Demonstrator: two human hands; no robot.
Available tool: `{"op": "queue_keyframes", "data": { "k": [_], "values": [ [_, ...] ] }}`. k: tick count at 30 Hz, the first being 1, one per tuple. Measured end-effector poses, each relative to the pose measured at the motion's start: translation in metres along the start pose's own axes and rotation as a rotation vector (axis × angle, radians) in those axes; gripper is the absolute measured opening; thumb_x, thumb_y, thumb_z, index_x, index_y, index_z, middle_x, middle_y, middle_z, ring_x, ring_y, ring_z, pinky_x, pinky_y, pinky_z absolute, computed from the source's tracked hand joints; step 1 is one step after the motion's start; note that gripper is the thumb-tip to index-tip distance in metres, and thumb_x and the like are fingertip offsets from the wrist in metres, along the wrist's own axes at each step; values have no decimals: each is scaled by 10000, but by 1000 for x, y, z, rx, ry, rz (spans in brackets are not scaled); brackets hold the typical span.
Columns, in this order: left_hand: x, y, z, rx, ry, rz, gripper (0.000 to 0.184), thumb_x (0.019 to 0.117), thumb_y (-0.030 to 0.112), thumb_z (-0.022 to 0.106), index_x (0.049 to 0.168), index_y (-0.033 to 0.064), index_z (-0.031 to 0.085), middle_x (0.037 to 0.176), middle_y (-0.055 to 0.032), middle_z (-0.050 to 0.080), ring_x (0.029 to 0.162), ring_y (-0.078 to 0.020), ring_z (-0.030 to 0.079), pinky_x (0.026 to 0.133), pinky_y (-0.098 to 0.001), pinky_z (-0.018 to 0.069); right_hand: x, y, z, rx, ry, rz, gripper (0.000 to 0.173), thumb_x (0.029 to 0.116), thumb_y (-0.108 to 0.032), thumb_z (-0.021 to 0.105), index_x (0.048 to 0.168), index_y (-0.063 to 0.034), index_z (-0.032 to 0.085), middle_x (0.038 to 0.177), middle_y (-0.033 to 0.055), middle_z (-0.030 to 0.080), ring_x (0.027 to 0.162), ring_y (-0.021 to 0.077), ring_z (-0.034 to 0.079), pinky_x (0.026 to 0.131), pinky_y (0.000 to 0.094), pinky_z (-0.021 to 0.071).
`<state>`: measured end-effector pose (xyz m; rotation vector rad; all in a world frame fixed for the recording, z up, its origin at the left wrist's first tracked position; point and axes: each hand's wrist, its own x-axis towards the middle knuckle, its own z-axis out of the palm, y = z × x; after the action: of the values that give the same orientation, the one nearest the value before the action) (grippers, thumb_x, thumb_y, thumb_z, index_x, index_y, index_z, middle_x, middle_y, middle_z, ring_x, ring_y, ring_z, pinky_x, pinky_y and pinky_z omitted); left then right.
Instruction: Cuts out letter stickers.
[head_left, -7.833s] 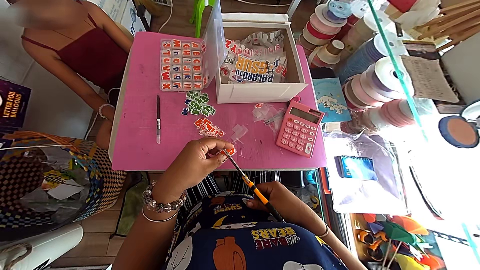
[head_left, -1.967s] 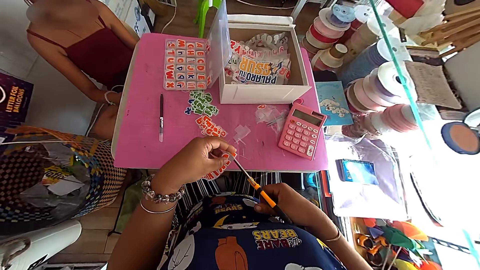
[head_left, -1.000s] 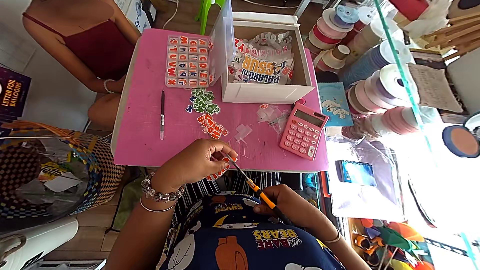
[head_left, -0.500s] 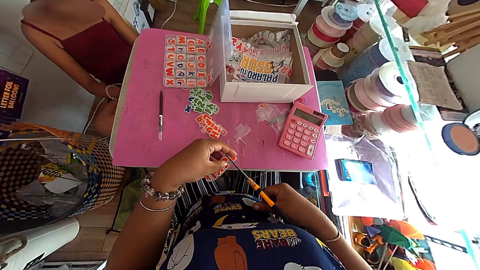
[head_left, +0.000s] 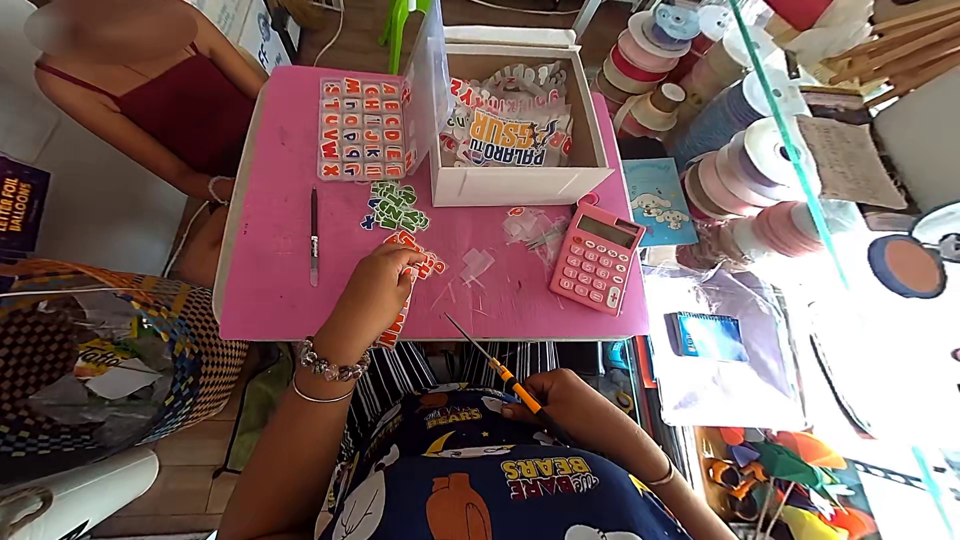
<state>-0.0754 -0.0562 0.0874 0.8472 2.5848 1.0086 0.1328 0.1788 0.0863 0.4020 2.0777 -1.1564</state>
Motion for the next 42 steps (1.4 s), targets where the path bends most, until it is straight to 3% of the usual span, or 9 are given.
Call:
{"op": "queue_keyframes", "data": {
  "k": [3,7,11,15,20,28,34,38,42],
  "values": [
    [-3,1,-2,-32,38,-21,329,947,-50,643,1259,46,678,1368,-146,594,1122,-235,654,907,-389,571,0,0,-1,-4,2,-6,463,886,-526,757,716,-126,599,571,-61,509,504,30,477,499,238,392],
    [-8,1,-9,-136,66,-118,416,951,-14,665,1355,75,618,1300,-124,598,916,-189,664,787,-368,582,2,-2,1,44,17,-12,442,882,-506,768,727,-127,601,572,-63,506,502,28,470,497,234,387],
    [-14,3,-9,-455,41,-166,313,938,55,721,1233,89,625,942,-46,694,735,-100,670,657,-262,575,5,-3,4,126,48,-61,406,879,-477,778,752,-125,620,577,-75,514,504,8,474,496,208,390],
    [-18,5,-4,-654,0,-164,244,945,23,697,1126,81,545,887,-36,664,669,-81,640,599,-222,551,6,-7,3,102,13,-44,409,873,-479,784,787,-111,630,604,-69,517,529,13,476,520,213,395],
    [-18,2,-1,-668,-30,-101,70,970,-9,640,932,49,644,882,-35,690,789,-89,671,718,-232,565,7,-7,2,68,-7,-18,422,875,-496,778,797,-107,633,608,-66,516,536,17,476,526,222,396],
    [-21,7,-7,-801,-135,-195,184,1031,30,550,1109,44,717,1035,-22,731,826,-54,666,757,-202,551,8,-4,4,85,14,-15,424,876,-502,773,781,-118,621,599,-69,508,524,19,474,516,221,394],
    [-22,7,-5,-872,-203,-189,404,902,-76,687,1281,52,631,1164,-53,688,909,-97,689,827,-246,585,7,-4,3,98,5,-11,417,884,-488,773,799,-107,626,602,-65,514,522,17,483,516,213,407],
    [-21,6,3,-844,-50,-205,432,837,-109,744,1165,77,533,1044,-57,660,850,-118,693,766,-274,605,7,-3,3,94,11,-20,424,880,-495,773,787,-111,621,598,-64,511,520,22,482,514,216,405],
    [-22,5,3,-783,-1,-186,263,835,-75,770,978,49,588,869,-32,674,746,-81,675,710,-237,592,7,-2,3,94,17,-22,426,878,-495,774,781,-112,615,596,-64,514,517,24,485,514,219,408]
  ]
}}
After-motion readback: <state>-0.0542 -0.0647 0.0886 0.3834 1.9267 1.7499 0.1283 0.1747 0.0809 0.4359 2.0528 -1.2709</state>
